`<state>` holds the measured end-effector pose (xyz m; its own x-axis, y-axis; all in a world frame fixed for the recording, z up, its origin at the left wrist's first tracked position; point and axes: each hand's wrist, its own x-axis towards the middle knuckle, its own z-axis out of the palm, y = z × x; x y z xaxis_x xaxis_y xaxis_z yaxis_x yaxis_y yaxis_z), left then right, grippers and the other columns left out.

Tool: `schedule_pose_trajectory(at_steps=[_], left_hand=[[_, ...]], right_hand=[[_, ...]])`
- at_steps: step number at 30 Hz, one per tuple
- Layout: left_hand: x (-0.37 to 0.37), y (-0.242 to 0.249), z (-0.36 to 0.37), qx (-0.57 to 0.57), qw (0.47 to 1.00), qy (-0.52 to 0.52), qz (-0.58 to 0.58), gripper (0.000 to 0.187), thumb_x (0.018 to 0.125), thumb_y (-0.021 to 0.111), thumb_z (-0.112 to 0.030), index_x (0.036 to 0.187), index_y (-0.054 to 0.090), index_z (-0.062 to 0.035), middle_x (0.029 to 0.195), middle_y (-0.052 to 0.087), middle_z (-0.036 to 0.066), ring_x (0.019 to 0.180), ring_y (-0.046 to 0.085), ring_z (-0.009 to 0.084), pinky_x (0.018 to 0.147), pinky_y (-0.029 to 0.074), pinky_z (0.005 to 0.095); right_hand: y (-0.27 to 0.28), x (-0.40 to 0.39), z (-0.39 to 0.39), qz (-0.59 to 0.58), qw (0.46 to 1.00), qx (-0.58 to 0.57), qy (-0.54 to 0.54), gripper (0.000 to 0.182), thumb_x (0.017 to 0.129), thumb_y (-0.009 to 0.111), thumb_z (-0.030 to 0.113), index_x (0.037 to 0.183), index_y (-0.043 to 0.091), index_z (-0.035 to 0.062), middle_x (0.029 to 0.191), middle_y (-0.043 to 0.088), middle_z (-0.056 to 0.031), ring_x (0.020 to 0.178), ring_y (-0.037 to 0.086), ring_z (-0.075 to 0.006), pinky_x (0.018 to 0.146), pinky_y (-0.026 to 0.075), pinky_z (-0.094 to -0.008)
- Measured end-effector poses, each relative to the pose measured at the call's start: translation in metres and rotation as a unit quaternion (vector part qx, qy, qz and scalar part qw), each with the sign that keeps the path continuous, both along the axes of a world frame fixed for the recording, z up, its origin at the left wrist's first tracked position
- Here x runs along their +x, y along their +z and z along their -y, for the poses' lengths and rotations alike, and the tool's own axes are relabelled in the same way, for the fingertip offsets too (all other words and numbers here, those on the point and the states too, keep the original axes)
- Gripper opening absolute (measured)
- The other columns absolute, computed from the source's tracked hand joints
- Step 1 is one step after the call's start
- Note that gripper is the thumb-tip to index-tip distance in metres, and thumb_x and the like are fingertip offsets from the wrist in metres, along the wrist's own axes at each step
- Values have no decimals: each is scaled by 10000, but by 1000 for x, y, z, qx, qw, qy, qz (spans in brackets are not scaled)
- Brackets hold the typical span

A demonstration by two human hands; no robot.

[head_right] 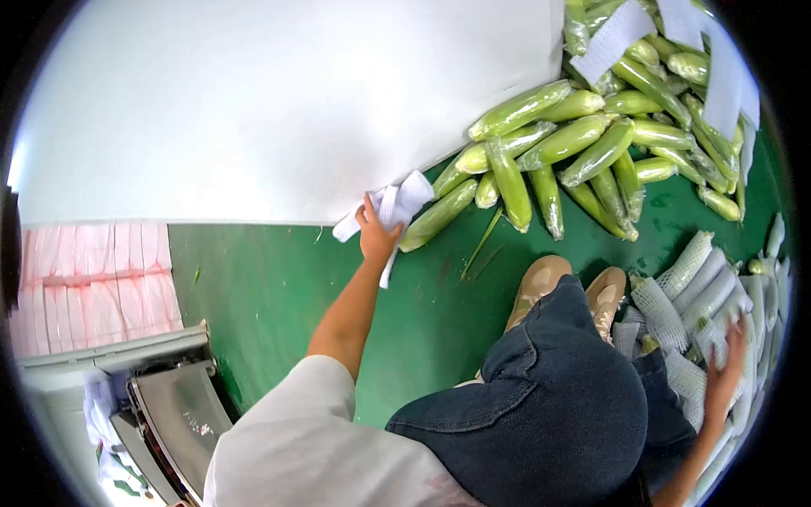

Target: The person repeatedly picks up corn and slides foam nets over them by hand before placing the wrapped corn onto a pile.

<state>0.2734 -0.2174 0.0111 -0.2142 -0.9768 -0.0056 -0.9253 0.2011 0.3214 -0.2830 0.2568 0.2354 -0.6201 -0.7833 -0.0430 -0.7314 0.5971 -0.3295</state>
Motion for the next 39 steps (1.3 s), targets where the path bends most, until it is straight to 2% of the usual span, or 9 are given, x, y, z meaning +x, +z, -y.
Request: schedule_pose_trajectory(at_steps=[6,9,16,23,25,30,36,38,39], left_hand=[[10,-6,28,156,983,57,79,723,662,779,-450,1215,535,-52,1173,574,218,987,623,363,796,521,431],[10,29,36,234,966,34,-100,508,684,762,-391,1020,651,-28,936,688,187,898,660,314,795,511,412],[-131,129,-96,232,949,-113,-179,588,718,745,-286,1219,553,-47,1107,626,153,1027,612,290,893,470,380],[-299,117,-130,196,898,-229,-319,1057,643,795,-319,1459,186,-35,1399,315,259,1261,379,435,1034,329,473],[-313,141,-129,89,905,-273,-314,1098,656,785,-349,1481,133,-34,1476,184,275,1323,270,480,1084,218,536],[-303,177,-124,-149,770,-483,-389,906,807,640,-443,1484,193,-39,1525,99,282,1406,104,473,1113,121,548],[-277,136,-113,181,708,-287,-619,630,1008,331,-232,1481,23,48,1563,55,192,1450,53,275,1158,58,369],[-272,106,-120,232,728,-243,-598,648,1014,325,-248,1485,-26,25,1568,1,180,1450,8,246,1157,37,347],[-277,87,-128,261,714,-148,-633,600,1018,347,-291,1478,117,19,1509,219,206,1387,244,254,1126,189,331]], right_hand=[[-67,132,148,224,961,-159,-18,526,798,583,-91,1291,526,82,1320,499,-135,830,610,-178,782,505,-298],[-53,171,183,252,953,-150,72,437,816,590,-68,1239,552,34,1248,540,-149,831,612,-168,760,501,-282],[-63,190,229,514,806,-283,-73,340,864,652,95,1189,598,11,1082,647,-77,954,589,-145,831,474,-269],[-11,78,240,61,883,-338,-320,359,950,573,307,1129,602,-3,1017,644,-107,874,585,-160,743,482,-290],[28,59,237,28,874,-441,-203,407,945,590,248,1258,516,-3,1092,631,-122,924,594,-173,802,489,-281],[6,117,246,140,964,-197,110,417,836,479,-15,1252,520,-26,1181,589,-122,1109,530,-192,979,404,-336],[-52,162,290,761,597,-244,-73,570,927,451,293,1406,394,-10,1396,454,-151,1272,444,-226,1078,312,-326],[-80,156,302,764,608,-144,-159,489,937,487,278,1342,470,5,1244,576,-119,1100,565,-192,961,431,-312],[-92,156,305,762,628,-118,-103,448,932,509,258,1308,496,15,1167,604,-97,1014,588,-174,892,460,-297]])
